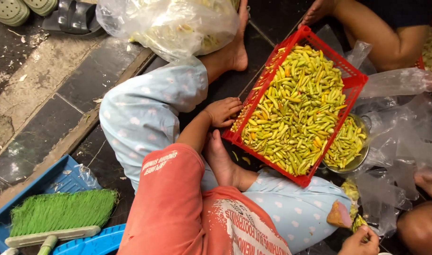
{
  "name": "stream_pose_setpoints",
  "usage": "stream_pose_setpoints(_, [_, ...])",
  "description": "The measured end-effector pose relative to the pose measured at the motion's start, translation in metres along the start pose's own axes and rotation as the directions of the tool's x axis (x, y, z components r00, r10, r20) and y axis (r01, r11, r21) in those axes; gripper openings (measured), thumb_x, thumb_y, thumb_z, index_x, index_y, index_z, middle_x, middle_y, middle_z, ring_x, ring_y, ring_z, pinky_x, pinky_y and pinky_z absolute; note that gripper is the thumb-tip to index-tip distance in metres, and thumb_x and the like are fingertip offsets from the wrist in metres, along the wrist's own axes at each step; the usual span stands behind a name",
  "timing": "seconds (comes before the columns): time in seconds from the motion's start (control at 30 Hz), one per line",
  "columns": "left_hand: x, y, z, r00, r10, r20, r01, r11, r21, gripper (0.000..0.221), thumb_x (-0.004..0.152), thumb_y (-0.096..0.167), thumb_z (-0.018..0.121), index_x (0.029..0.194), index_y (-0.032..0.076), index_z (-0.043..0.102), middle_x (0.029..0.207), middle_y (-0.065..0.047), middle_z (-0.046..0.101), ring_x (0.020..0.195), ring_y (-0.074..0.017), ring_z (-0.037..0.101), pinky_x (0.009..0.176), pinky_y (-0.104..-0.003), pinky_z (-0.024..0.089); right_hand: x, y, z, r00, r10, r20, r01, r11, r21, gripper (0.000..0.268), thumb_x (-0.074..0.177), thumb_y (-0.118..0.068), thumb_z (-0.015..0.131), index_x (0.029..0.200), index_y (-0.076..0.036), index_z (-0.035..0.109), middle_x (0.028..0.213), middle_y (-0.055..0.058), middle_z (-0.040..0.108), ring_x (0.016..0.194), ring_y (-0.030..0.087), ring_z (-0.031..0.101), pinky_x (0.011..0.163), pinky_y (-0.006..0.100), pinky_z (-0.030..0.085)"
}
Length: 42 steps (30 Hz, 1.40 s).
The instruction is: Packing small green peppers from a large red crate into individual small plastic bags for portioning.
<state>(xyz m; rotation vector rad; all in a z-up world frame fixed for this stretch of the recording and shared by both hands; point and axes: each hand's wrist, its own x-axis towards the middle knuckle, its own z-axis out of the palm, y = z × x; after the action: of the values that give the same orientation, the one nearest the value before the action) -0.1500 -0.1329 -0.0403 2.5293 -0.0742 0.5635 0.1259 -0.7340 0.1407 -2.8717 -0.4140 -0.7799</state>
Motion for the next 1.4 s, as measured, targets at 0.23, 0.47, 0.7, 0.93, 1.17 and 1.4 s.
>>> stream_pose_setpoints(0.23, [-0.002,0.014,-0.007,0.996,-0.041,0.074,0.025,0.978,0.209,0.034,0.095,0.035,0.058,0.120,0.013,0.054,0.124,-0.009,0.053,0.115,-0.0307,0.051,0.087,-0.047,0.044,0.000,-0.016,-0.028,0.995,-0.097,0.011,0.097,0.995,0.012,0.018,0.119,-0.023,0.081,0.118,-0.006,0.084,0.094,0.019,0.069,0.072,0.028,0.066,0.063,0.039,0.054])
stream_pose_setpoints(0.47, [-0.012,0.016,0.022,0.997,-0.075,0.002,0.066,0.889,0.452,0.016,0.092,0.033,0.061,0.105,0.024,0.060,0.109,-0.001,0.056,0.092,-0.0268,0.055,0.048,-0.045,0.046,-0.003,0.022,-0.015,0.979,-0.168,-0.113,0.193,0.942,0.274,0.010,0.117,-0.004,0.079,0.117,0.006,0.080,0.094,0.025,0.068,0.074,0.033,0.063,0.067,0.040,0.053])
stream_pose_setpoints(0.7, [-0.022,0.017,0.029,0.954,-0.299,-0.020,0.268,0.819,0.508,0.016,0.096,0.036,0.053,0.097,0.023,0.062,0.100,-0.001,0.064,0.075,-0.0290,0.066,0.041,-0.046,0.050,-0.032,0.063,-0.007,0.988,-0.089,-0.129,0.129,0.928,0.350,0.009,0.118,0.002,0.082,0.121,0.010,0.078,0.092,0.027,0.067,0.075,0.034,0.064,0.069,0.040,0.059])
stream_pose_setpoints(0.93, [-0.035,0.012,0.006,0.974,-0.217,-0.069,0.215,0.783,0.583,0.012,0.091,0.032,0.057,0.089,0.020,0.059,0.088,-0.001,0.062,0.071,-0.0289,0.063,0.041,-0.044,0.044,-0.054,0.091,-0.001,0.994,0.048,-0.100,-0.025,0.976,0.214,0.007,0.109,-0.003,0.077,0.110,0.002,0.081,0.090,0.015,0.071,0.083,0.032,0.064,0.065,0.040,0.060])
stream_pose_setpoints(1.17, [-0.062,-0.012,0.010,0.922,-0.377,0.087,0.228,0.711,0.665,0.031,0.087,0.040,0.059,0.104,0.016,0.069,0.100,0.000,0.062,0.094,-0.0281,0.061,0.046,-0.045,0.050,-0.094,0.166,0.015,0.860,0.510,-0.030,-0.430,0.755,0.494,0.006,0.105,-0.010,0.070,0.101,-0.008,0.074,0.087,0.005,0.077,0.077,0.014,0.069,0.075,0.029,0.056])
stream_pose_setpoints(1.4, [-0.042,-0.036,0.005,0.792,-0.530,-0.303,0.610,0.700,0.371,0.017,0.101,0.025,0.061,0.090,0.013,0.057,0.076,-0.014,0.063,0.059,-0.0445,0.061,0.049,-0.058,0.043,-0.086,0.114,-0.047,0.195,0.832,0.519,-0.825,0.425,-0.372,0.103,0.081,-0.067,0.077,0.157,-0.017,0.029,0.160,0.018,0.033,0.145,0.045,0.033,0.117,0.053,0.033])
